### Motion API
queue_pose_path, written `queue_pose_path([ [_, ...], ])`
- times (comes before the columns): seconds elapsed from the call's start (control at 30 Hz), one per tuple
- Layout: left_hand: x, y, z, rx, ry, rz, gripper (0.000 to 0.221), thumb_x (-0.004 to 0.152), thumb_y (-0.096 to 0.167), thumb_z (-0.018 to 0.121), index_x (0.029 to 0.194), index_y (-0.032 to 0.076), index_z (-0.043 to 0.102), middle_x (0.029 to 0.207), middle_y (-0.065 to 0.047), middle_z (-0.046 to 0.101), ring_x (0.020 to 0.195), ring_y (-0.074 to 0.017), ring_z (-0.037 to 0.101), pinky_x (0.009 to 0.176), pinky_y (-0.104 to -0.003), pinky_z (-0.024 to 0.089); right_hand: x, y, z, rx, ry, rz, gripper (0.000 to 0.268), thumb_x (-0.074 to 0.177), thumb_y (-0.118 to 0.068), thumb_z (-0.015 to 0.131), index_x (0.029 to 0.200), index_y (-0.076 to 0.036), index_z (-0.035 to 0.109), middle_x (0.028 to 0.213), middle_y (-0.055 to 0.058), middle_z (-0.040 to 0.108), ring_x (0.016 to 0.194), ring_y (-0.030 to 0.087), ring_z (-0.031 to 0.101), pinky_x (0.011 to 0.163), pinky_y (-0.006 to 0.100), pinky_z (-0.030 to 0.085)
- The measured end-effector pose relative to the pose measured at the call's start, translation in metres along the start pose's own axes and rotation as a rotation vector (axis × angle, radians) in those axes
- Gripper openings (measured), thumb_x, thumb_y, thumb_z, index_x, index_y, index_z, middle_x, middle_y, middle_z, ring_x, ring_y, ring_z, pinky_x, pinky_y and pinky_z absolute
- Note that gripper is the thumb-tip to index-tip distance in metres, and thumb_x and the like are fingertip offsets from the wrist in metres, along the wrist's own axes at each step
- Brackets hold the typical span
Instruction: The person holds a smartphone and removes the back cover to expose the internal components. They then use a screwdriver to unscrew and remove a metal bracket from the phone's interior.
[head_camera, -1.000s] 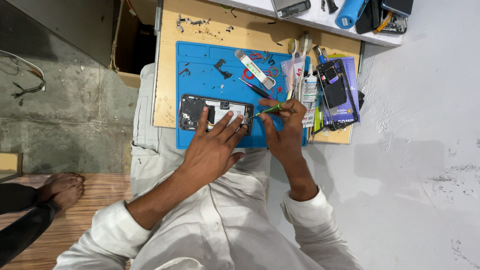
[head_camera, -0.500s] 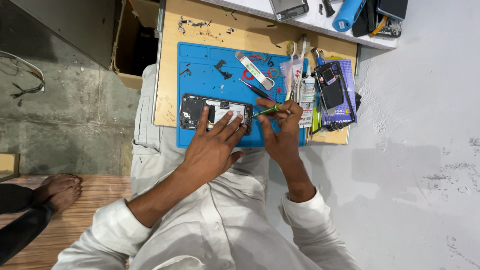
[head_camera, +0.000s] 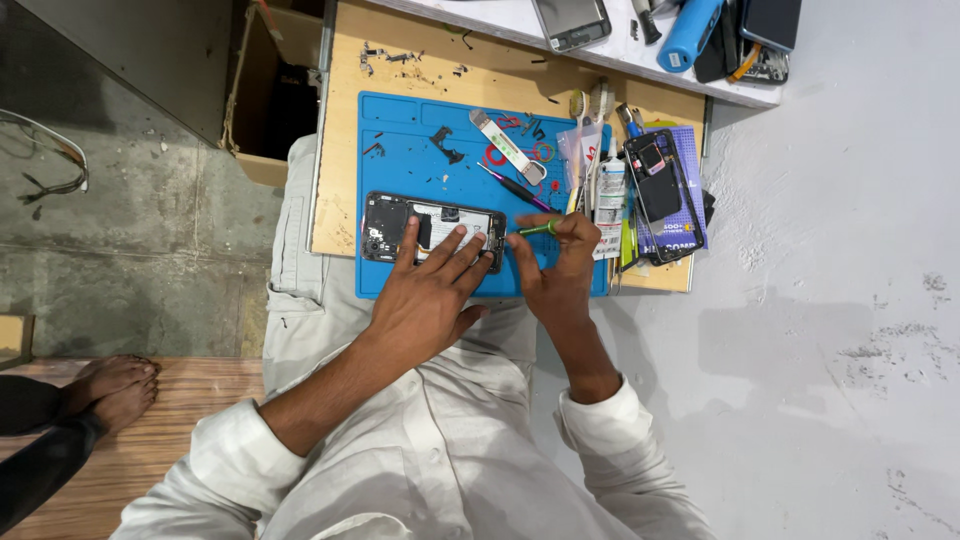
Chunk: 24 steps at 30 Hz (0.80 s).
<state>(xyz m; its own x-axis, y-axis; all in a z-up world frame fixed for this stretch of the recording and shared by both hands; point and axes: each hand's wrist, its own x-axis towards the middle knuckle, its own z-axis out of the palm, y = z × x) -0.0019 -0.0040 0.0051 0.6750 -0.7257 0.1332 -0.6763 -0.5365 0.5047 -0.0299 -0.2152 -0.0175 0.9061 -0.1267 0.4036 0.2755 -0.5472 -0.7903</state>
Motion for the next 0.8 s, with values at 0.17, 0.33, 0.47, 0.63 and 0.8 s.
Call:
queue_pose_path([
  [0.17,-0.005,-0.001,0.006,-0.023,0.015,-0.009,0.066,0.083,0.040,0.076,0.137,0.006,0.060,0.150,-0.013,0.052,0.145,-0.0293,0.041,0.119,-0.070,0.014,0.000,0.003,0.002,0.045,0.074,0.123,0.050,0.099,0.006,0.076,0.124,-0.004,0.034,0.109,0.022,0.071,0.099,0.020,0.076,0.086,0.028,0.062],
  [0.33,-0.005,-0.003,0.006,-0.042,0.060,0.004,0.065,0.082,0.039,0.076,0.136,0.006,0.062,0.151,-0.013,0.051,0.145,-0.0299,0.041,0.119,-0.070,0.013,0.001,-0.013,0.005,0.055,-0.039,-0.085,0.050,0.100,0.009,0.067,0.131,-0.002,0.029,0.124,0.027,0.067,0.111,0.027,0.069,0.096,0.033,0.056],
  [0.47,-0.009,-0.002,0.009,-0.063,0.069,-0.001,0.065,0.082,0.037,0.077,0.137,0.006,0.062,0.152,-0.014,0.051,0.145,-0.0293,0.040,0.119,-0.069,0.013,0.020,-0.014,0.006,0.019,-0.016,-0.009,0.048,0.101,0.007,0.071,0.133,-0.004,0.036,0.107,0.019,0.073,0.097,0.020,0.074,0.086,0.030,0.061],
  [0.63,-0.013,-0.003,0.010,-0.057,0.097,-0.009,0.063,0.082,0.035,0.077,0.136,0.006,0.062,0.151,-0.013,0.052,0.146,-0.0292,0.041,0.120,-0.068,0.014,0.065,-0.018,0.021,0.155,-0.088,0.090,0.049,0.105,0.007,0.056,0.150,-0.001,0.040,0.112,0.015,0.074,0.098,0.015,0.070,0.091,0.028,0.057],
  [0.8,-0.011,-0.002,0.010,-0.071,0.114,-0.015,0.064,0.080,0.034,0.079,0.135,0.006,0.063,0.149,-0.012,0.054,0.146,-0.0275,0.041,0.121,-0.067,0.014,0.122,-0.025,0.062,-0.129,-0.365,0.044,0.014,0.093,-0.004,0.070,0.106,0.000,0.074,0.096,0.011,0.075,0.076,0.015,0.067,0.068,0.028,0.052],
])
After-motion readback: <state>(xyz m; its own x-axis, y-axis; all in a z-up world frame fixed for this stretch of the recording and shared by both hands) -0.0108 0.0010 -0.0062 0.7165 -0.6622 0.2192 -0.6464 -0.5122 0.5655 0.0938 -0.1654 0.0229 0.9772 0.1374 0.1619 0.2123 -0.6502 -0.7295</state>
